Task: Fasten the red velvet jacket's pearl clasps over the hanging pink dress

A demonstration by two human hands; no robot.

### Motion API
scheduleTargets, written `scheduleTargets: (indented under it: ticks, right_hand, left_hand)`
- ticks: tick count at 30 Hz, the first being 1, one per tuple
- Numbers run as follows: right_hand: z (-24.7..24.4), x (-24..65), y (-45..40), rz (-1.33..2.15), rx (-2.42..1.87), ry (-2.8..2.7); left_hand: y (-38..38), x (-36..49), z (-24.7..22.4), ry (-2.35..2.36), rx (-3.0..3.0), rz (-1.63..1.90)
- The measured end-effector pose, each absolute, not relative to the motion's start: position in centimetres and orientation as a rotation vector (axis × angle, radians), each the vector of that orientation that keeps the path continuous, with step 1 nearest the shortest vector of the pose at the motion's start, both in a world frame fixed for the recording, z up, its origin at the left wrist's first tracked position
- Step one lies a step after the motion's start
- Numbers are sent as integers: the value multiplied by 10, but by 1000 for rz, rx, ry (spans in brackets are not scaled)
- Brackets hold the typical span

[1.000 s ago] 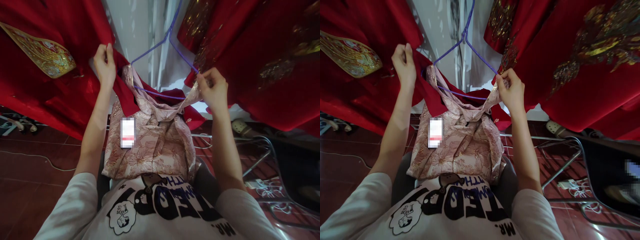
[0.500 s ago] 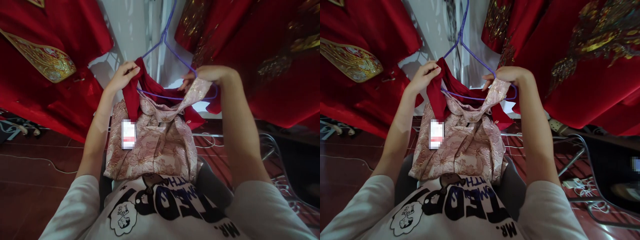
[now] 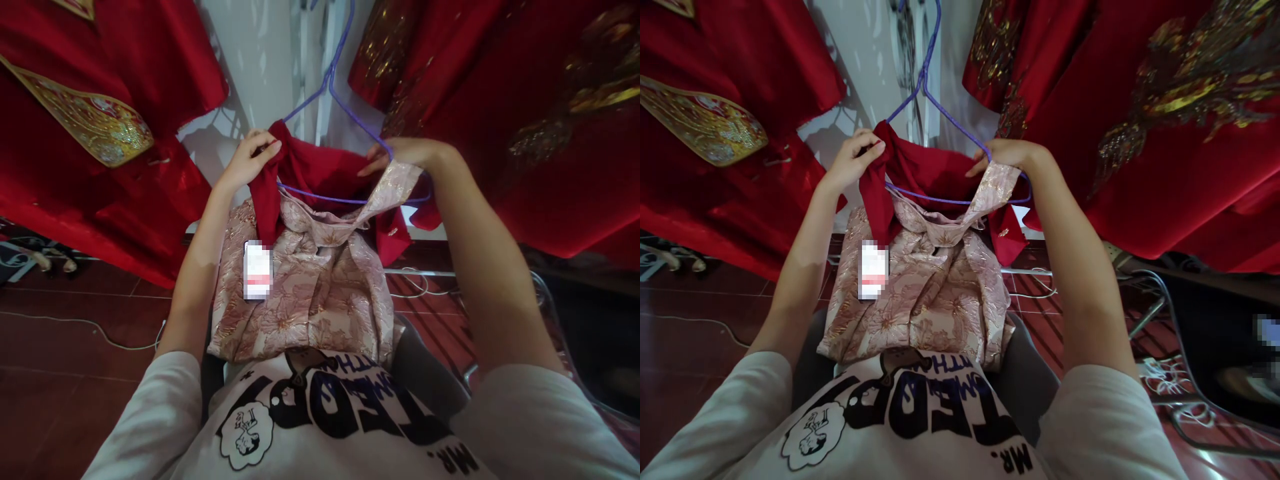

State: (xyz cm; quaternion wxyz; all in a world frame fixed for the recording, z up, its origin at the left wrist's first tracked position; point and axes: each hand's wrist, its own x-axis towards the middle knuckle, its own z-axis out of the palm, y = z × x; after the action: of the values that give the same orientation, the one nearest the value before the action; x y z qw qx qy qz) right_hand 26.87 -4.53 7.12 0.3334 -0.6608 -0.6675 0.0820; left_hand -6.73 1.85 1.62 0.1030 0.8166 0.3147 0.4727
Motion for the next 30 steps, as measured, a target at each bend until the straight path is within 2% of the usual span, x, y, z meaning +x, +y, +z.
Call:
scheduleTargets:
  ticks: [6,10,15,19,23,26,30]
  right_hand:
    - [72,291,-81,-190,-1500,-1611]
    - [67,300,-94,-314,-1675,-1536]
    - [61,312,-90,-257,-1904,-1403]
    - [67,318,-98,-179,-1739,-1429]
    - [83,314,-109,-320,-1633,-1343]
    - [93,313,-121,-360,-1584,-1374]
    - [100,317,-142,-206,-1670,-1660]
  left_hand:
    - [10,-68,12,937,2374,1398]
    - [6,-66,6,967,2316,1452]
    - [16,-76,6,1170,2131,1775]
    - [11,-74,18,1245,2221,1805]
    - [4,-61,31,1131,2206,1908]
    - [7,-59,33,1141,2198,1861]
    - [8,-66,25,1148,2242,1672]
